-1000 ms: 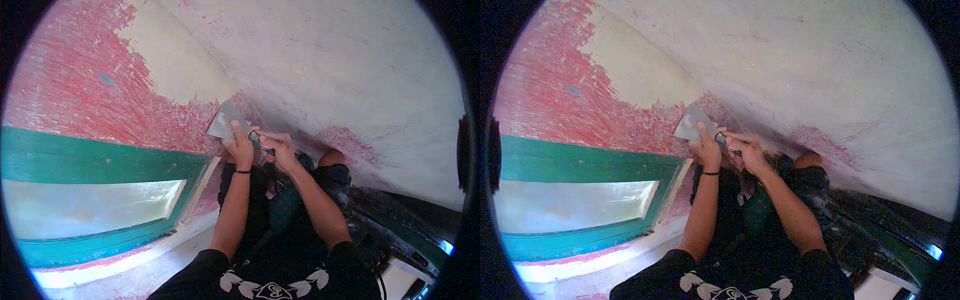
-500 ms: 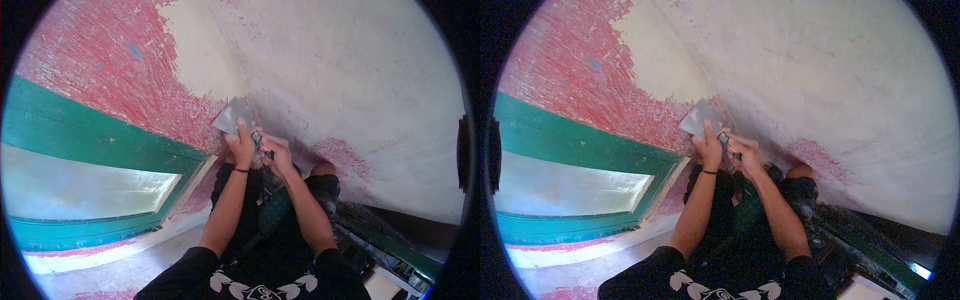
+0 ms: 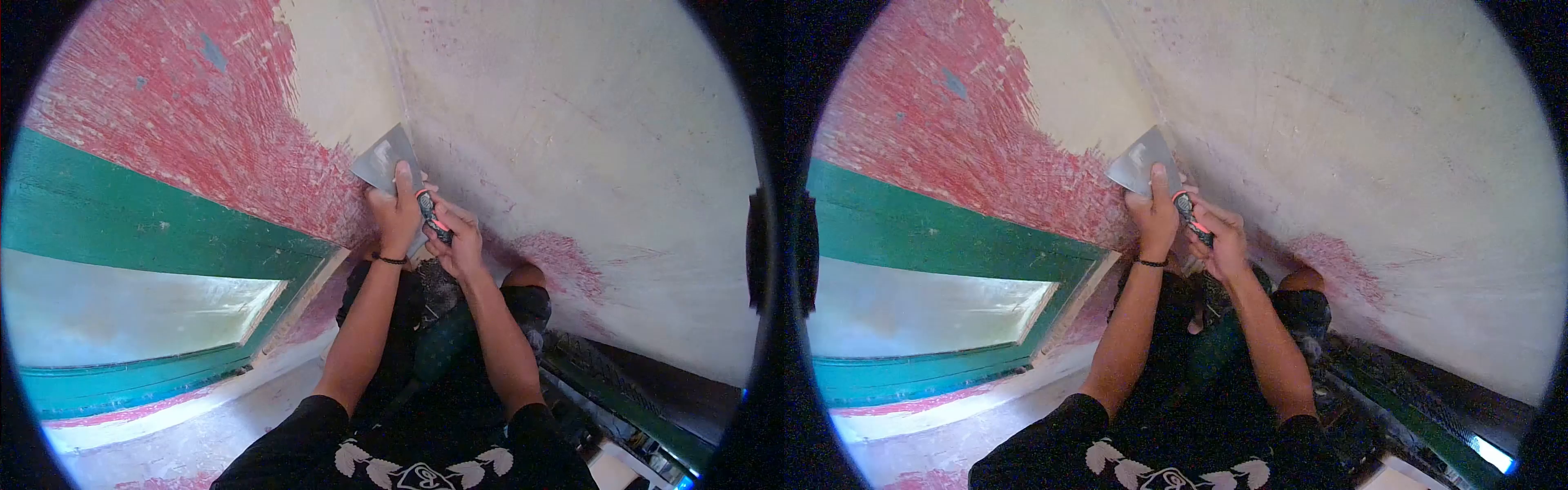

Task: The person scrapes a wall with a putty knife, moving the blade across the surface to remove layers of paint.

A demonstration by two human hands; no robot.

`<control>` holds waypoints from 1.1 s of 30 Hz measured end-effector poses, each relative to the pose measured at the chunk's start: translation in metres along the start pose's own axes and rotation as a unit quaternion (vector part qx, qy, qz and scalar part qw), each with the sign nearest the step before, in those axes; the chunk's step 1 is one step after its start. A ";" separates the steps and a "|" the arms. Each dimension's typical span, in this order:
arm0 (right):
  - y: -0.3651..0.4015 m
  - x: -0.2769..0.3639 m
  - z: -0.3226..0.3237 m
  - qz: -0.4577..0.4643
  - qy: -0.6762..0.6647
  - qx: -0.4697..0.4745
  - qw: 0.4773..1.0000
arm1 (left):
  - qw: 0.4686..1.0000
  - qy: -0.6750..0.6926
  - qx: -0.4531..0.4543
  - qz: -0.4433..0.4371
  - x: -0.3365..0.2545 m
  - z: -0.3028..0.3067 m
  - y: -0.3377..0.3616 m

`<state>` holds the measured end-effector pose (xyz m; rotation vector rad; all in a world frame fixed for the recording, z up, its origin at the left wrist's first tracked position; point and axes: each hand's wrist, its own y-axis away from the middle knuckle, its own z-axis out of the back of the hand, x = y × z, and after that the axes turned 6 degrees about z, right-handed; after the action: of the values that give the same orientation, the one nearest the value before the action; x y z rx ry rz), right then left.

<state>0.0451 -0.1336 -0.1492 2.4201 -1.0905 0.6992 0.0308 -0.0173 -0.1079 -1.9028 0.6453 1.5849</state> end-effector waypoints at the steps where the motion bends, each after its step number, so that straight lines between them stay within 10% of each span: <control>1: -0.002 0.002 0.001 0.006 0.000 0.004 1.000 | 1.000 0.018 -0.005 0.008 0.003 -0.003 0.002; 33: 0.021 -0.017 0.013 -0.042 0.036 -0.023 0.998 | 0.999 -0.012 -0.023 0.042 0.040 0.024 0.026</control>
<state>0.0230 -0.1436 -0.1661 2.3679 -0.9614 0.7198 0.0035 -0.0198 -0.1537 -1.9106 0.6922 1.6852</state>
